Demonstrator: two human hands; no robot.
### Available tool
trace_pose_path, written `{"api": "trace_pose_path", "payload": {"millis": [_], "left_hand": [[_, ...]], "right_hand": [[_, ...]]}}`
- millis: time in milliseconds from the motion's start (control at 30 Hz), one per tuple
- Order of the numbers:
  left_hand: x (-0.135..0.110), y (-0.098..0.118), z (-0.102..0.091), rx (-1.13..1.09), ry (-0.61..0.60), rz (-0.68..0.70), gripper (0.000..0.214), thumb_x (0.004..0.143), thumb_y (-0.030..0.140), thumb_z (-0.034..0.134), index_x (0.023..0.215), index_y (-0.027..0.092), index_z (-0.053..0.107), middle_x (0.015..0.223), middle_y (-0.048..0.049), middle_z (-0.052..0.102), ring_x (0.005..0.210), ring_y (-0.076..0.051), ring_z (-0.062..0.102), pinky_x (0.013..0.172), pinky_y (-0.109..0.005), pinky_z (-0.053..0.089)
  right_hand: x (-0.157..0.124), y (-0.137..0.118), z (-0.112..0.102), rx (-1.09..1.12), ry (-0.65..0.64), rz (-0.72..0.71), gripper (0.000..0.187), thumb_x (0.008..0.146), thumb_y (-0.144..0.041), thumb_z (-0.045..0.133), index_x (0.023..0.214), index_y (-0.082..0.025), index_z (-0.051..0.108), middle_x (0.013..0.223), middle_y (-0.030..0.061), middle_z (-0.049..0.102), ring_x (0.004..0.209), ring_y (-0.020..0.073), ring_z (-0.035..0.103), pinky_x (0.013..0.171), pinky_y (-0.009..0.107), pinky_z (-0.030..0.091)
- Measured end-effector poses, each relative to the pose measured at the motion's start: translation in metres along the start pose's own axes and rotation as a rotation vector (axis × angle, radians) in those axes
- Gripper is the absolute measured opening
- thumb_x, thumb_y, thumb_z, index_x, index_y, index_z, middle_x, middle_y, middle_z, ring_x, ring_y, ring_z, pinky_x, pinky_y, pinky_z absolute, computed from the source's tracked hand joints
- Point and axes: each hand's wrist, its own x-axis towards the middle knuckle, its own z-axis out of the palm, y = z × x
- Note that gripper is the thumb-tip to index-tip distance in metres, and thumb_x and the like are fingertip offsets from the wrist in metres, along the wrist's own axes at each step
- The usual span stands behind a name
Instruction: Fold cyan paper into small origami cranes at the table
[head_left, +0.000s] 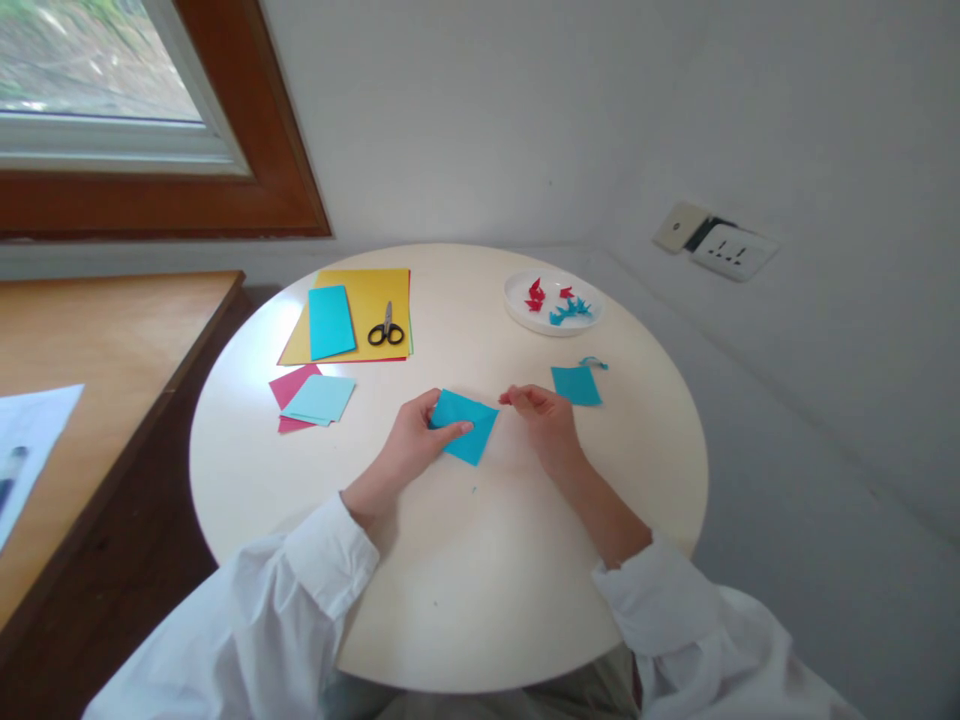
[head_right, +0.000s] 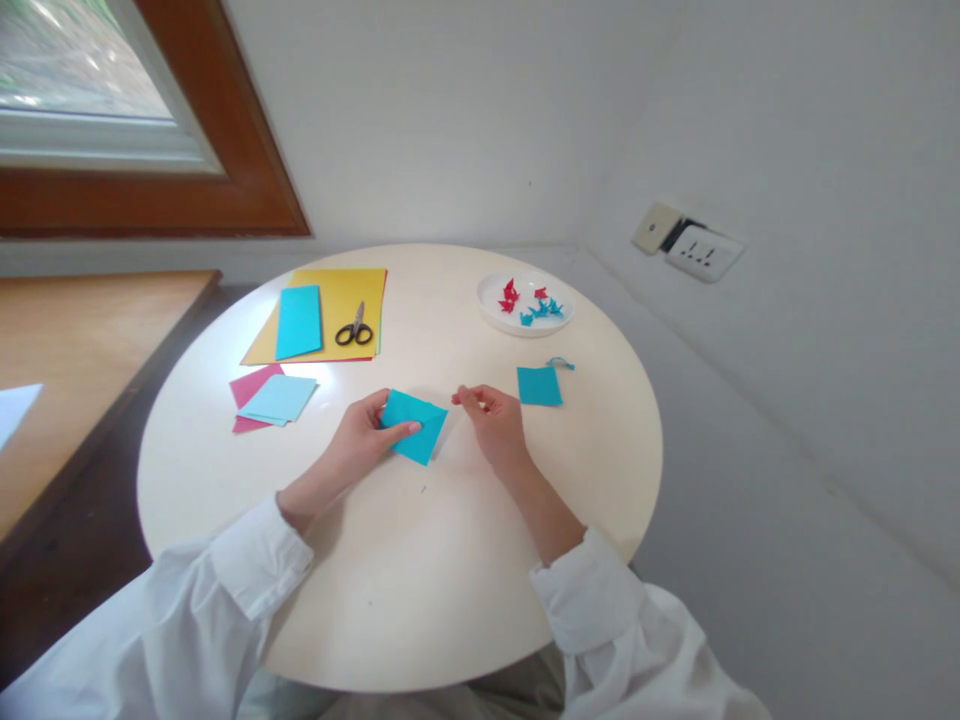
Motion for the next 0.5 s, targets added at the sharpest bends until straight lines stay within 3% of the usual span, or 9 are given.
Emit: {"api": "trace_pose_path", "payload": {"millis": [100,267,500], "left_hand": [[0.000,-0.001,0.001,0.069,-0.019,0.054,0.020,0.067,0.030,0.067,0.070,0.016,0.052,0.063,0.0029,0.053,0.058,-0.010,0.049,0.052,-0.021,0.040],[-0.003,0.002,0.003,0.176,-0.032,0.080,0.020,0.068,0.029,0.065,0.067,0.017,0.049,0.061,0.0045,0.048,0.056,-0.010,0.044,0.051,-0.021,0.036],[-0.005,0.007,0.003,0.233,-0.068,0.049,0.023,0.066,0.030,0.065,0.064,0.018,0.046,0.058,0.0054,0.045,0.054,-0.010,0.042,0.049,-0.022,0.035]], "right_hand": [[-0.006,-0.005,0.008,-0.046,-0.130,-0.028,0.025,0.071,-0.043,0.060,0.069,-0.019,0.068,0.073,0.0051,0.071,0.072,0.0195,0.063,0.066,0.031,0.046],[-0.010,-0.007,0.014,-0.079,-0.181,-0.032,0.019,0.068,-0.036,0.061,0.060,-0.018,0.063,0.059,0.0008,0.065,0.059,0.0154,0.057,0.062,0.029,0.045],[0.000,-0.001,0.006,-0.007,0.041,0.013,0.021,0.068,-0.037,0.059,0.059,-0.018,0.062,0.064,0.0034,0.067,0.066,0.0170,0.060,0.070,0.032,0.046]]}}
